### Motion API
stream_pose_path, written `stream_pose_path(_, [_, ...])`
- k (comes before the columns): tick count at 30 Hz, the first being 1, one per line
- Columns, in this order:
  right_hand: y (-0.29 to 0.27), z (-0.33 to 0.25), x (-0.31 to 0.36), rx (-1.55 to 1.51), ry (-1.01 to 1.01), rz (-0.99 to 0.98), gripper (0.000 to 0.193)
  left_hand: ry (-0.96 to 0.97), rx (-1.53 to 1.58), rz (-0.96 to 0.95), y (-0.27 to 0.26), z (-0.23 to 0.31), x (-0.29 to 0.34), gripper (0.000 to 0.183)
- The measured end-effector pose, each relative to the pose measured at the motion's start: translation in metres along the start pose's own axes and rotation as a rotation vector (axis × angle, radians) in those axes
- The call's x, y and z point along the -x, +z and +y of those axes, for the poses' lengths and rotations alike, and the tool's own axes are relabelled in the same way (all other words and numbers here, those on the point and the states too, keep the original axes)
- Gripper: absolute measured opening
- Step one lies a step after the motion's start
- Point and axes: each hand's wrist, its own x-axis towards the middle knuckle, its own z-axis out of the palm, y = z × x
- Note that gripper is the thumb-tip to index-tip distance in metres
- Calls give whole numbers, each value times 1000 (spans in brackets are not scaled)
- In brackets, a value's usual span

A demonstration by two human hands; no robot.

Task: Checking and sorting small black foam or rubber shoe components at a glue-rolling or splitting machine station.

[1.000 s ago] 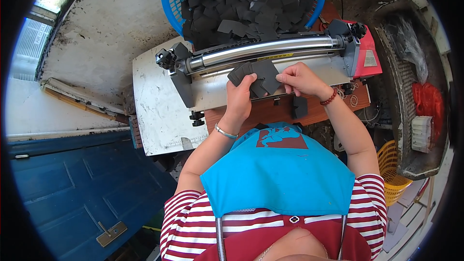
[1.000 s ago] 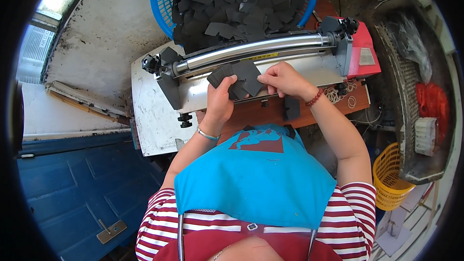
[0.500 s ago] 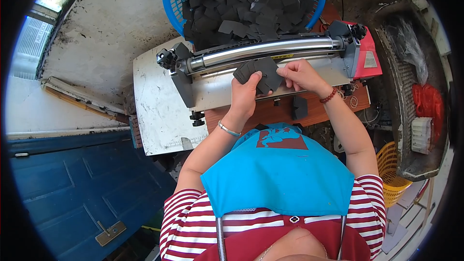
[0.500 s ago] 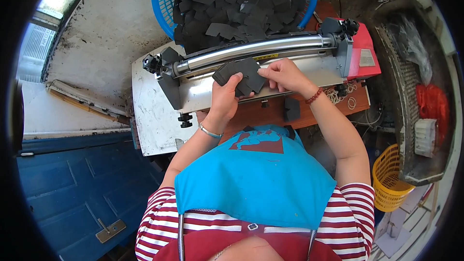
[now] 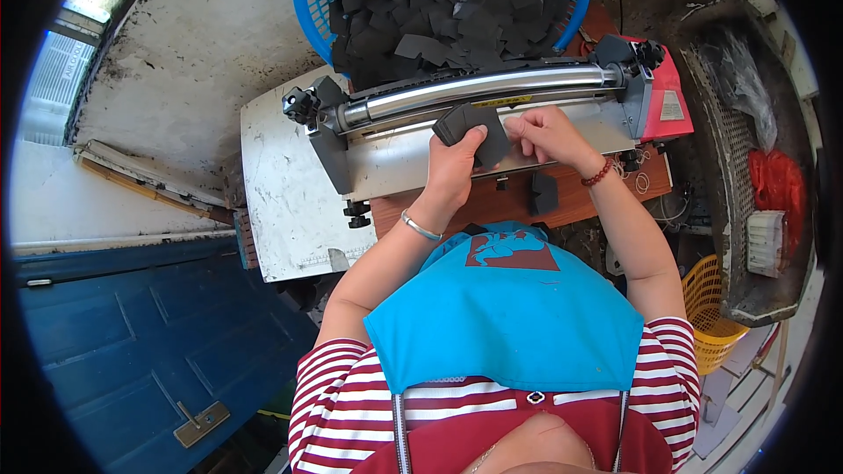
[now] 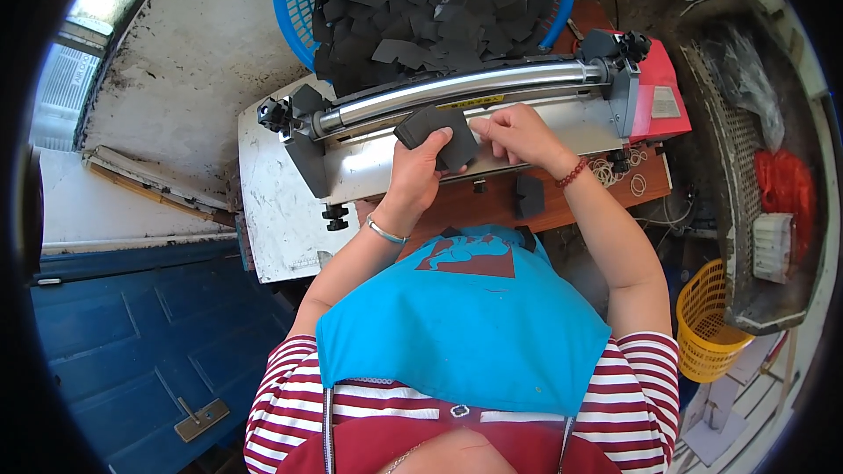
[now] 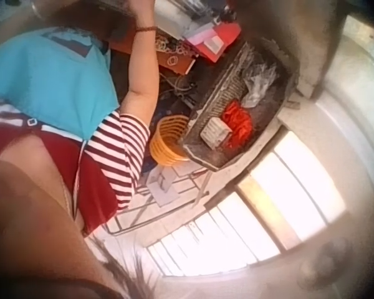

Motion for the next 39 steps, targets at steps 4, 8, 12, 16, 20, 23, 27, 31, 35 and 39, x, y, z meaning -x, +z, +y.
stream_pose_path(4, [13, -5, 10, -68, -128, -158, 29, -5, -17, -2, -1, 2, 0, 22])
stream_pose_path(8, [-12, 5, 9, -82, 23, -194, 29, 17, 63, -55, -8, 15, 9, 27])
stream_pose_path(12, [-35, 14, -6, 71, 110, -105, 35, -59, 100, -133, -13, 13, 9, 31])
stream_pose_path(16, [-13, 6, -11, -18, 42, 76, 41, 9, -59, -59, -7, -4, 3, 31])
stream_pose_path(20, [19, -6, 11, -209, -143, -188, 38, -14, -116, -82, 0, -3, 4, 28])
stream_pose_path(23, [26, -6, 18, -295, -180, -190, 32, -29, -153, -94, -3, 2, 2, 36])
stream_pose_path(27, [25, 0, 25, -857, -136, -422, 27, -272, 339, -360, -7, 12, 4, 38])
stream_pose_path(31, [30, -6, 29, -944, -68, -356, 27, -160, 265, -424, -12, 9, -3, 39])
stream_pose_path(35, [40, -9, 40, -39, -357, 127, 27, 256, -332, -3, 4, 9, -1, 25])
stream_pose_path(39, [37, -14, 44, -47, -405, 263, 25, 220, -101, 5, 1, 3, -3, 23])
